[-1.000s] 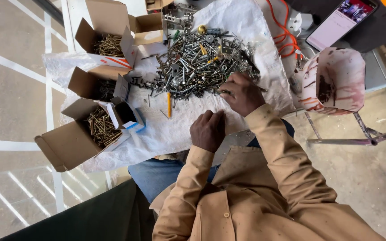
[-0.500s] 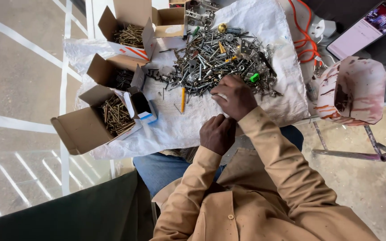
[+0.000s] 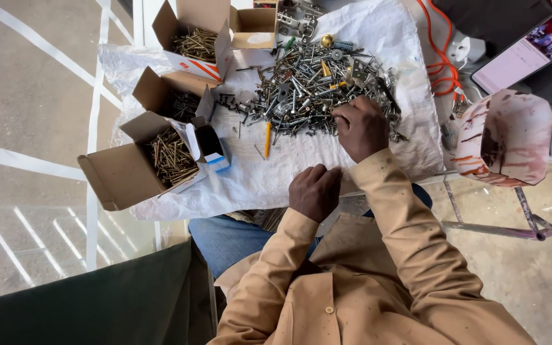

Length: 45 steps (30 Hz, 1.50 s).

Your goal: Sorting a pile of mixed screws, nails, and hardware into separate boxes

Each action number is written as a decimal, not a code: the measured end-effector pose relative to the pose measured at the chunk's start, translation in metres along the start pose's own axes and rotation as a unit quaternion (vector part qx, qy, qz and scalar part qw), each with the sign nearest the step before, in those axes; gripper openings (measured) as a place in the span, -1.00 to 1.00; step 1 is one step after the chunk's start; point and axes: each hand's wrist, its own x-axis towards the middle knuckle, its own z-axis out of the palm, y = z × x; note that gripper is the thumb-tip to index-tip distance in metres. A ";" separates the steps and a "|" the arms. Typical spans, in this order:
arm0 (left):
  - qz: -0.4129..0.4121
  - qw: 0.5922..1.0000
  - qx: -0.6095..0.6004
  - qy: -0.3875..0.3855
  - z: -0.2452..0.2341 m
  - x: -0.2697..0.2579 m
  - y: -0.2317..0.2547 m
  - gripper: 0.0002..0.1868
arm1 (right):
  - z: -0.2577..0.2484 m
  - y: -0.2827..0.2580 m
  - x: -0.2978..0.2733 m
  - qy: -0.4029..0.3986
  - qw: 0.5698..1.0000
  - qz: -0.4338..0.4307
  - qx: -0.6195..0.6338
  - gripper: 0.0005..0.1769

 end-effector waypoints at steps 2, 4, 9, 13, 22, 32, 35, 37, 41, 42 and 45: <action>-0.003 1.000 -0.003 0.002 0.002 0.000 -0.001 -0.91 | 0.009 -0.007 0.001 -0.008 0.999 -0.017 0.028 -0.85; -0.006 1.000 -0.007 0.001 0.001 -0.001 -0.001 -0.91 | 0.013 -0.017 0.003 -0.016 0.998 -0.031 0.056 -0.84; 0.008 1.000 -0.017 -0.010 0.007 -0.011 -0.007 -0.88 | 0.022 -0.035 0.022 0.004 0.997 -0.081 0.019 -0.67; 0.014 1.000 -0.002 -0.004 0.020 -0.019 -0.016 -0.87 | 0.036 -0.052 0.030 -0.010 0.995 -0.095 0.010 -0.58; 0.018 0.996 -0.088 0.005 0.002 -0.016 -0.016 -0.90 | 0.018 -0.066 0.006 -0.116 0.980 -0.153 0.056 -0.62; -0.064 0.995 0.005 0.070 -0.045 0.018 -0.046 -0.87 | 0.004 -0.002 -0.001 -0.072 0.984 -0.142 0.079 -0.76; -0.036 0.997 0.055 0.035 -0.045 0.034 -0.047 -0.79 | 0.007 0.000 0.012 -0.060 0.984 -0.158 0.056 -0.71; -0.010 0.997 0.081 0.002 -0.042 0.038 -0.053 -0.72 | 0.001 -0.011 0.015 -0.070 0.981 -0.176 0.049 -0.65; -0.030 0.992 0.112 -0.054 -0.032 0.035 -0.069 -0.48 | -0.013 -0.022 0.013 -0.106 0.981 -0.163 -0.003 -0.64; -0.042 0.992 0.110 -0.046 -0.032 0.030 -0.068 -0.52 | -0.012 -0.020 0.004 -0.109 0.982 -0.154 -0.007 -0.67; -0.058 0.991 0.120 -0.006 -0.027 0.026 -0.073 -0.70 | -0.014 0.001 -0.006 -0.094 0.986 -0.137 0.006 -0.70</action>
